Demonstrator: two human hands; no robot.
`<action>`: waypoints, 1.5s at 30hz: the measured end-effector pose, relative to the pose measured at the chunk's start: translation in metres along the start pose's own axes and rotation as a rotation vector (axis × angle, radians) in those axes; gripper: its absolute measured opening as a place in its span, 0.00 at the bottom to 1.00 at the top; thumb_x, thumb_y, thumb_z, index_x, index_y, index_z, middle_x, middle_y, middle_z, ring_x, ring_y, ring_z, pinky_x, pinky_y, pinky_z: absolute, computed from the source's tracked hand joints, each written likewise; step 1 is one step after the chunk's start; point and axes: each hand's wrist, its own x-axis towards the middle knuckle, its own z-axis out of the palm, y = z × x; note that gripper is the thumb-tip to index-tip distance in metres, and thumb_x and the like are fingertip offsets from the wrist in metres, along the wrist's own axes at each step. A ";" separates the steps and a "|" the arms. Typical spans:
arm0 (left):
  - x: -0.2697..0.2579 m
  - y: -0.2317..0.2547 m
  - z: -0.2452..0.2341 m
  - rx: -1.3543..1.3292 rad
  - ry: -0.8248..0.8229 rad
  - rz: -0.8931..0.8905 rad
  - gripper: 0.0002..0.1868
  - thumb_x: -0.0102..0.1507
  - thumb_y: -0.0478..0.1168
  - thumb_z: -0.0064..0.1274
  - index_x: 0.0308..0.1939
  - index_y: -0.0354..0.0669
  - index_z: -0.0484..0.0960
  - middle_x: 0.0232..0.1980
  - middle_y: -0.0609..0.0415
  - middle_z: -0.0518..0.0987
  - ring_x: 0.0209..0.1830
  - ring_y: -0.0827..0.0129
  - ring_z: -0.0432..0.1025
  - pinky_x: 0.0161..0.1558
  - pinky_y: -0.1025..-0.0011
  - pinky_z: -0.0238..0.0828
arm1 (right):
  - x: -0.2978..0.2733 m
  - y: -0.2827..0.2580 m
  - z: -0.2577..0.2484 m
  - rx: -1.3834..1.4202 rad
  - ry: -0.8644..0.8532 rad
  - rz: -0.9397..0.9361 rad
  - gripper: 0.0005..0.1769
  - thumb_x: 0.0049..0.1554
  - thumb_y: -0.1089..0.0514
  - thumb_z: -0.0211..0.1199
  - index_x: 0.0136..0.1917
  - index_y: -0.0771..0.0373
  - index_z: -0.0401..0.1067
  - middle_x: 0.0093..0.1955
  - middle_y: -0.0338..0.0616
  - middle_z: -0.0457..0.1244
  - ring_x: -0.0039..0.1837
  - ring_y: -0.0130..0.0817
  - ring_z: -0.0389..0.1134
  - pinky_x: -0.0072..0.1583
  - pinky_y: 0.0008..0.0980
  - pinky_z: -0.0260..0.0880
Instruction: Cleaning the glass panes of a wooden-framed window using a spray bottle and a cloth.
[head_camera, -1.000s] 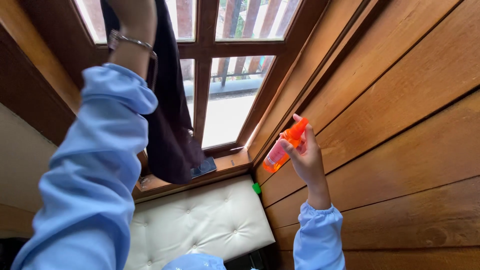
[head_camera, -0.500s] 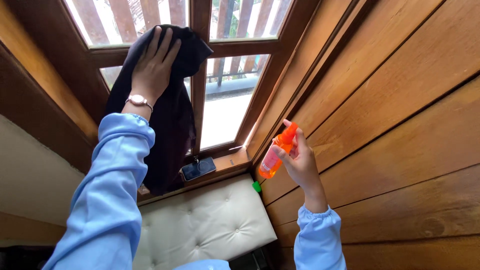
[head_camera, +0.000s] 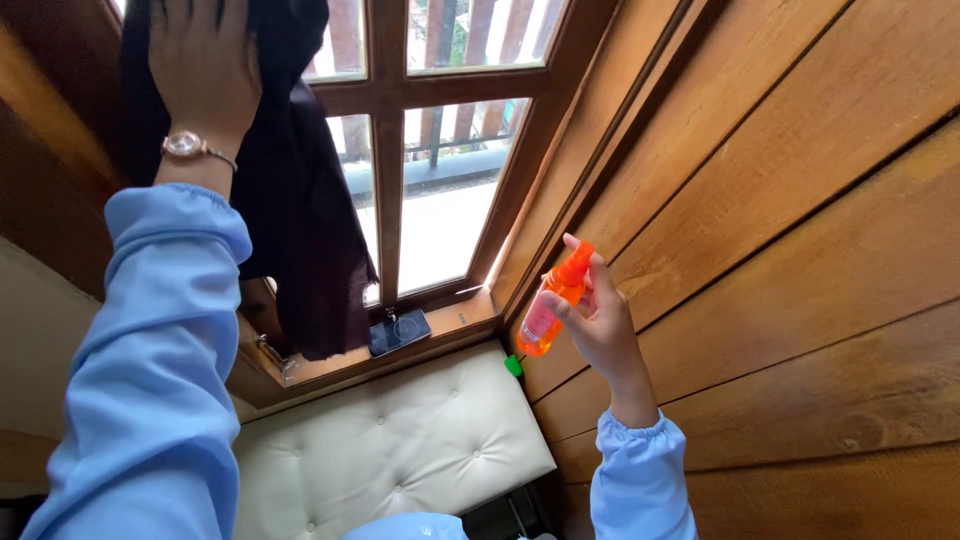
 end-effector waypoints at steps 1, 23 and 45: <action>0.004 0.001 -0.004 0.009 0.000 -0.003 0.30 0.70 0.38 0.54 0.77 0.42 0.68 0.76 0.43 0.64 0.79 0.43 0.56 0.76 0.46 0.54 | 0.002 -0.002 0.003 0.005 -0.007 -0.004 0.41 0.60 0.50 0.66 0.80 0.60 0.54 0.54 0.44 0.69 0.58 0.27 0.71 0.62 0.30 0.72; -0.037 0.033 0.010 -0.276 -0.045 -0.139 0.08 0.73 0.39 0.58 0.53 0.41 0.84 0.84 0.41 0.59 0.84 0.41 0.46 0.65 0.38 0.62 | 0.049 -0.024 0.075 -0.024 -0.076 -0.244 0.43 0.63 0.54 0.65 0.84 0.57 0.47 0.64 0.45 0.65 0.62 0.28 0.70 0.64 0.32 0.74; -0.082 0.042 0.028 -0.238 -0.083 -0.070 0.07 0.74 0.35 0.52 0.50 0.32 0.80 0.78 0.37 0.69 0.82 0.39 0.53 0.69 0.34 0.55 | 0.068 -0.034 0.092 -0.265 0.001 -0.221 0.42 0.64 0.45 0.66 0.83 0.50 0.49 0.61 0.47 0.69 0.59 0.33 0.75 0.61 0.34 0.78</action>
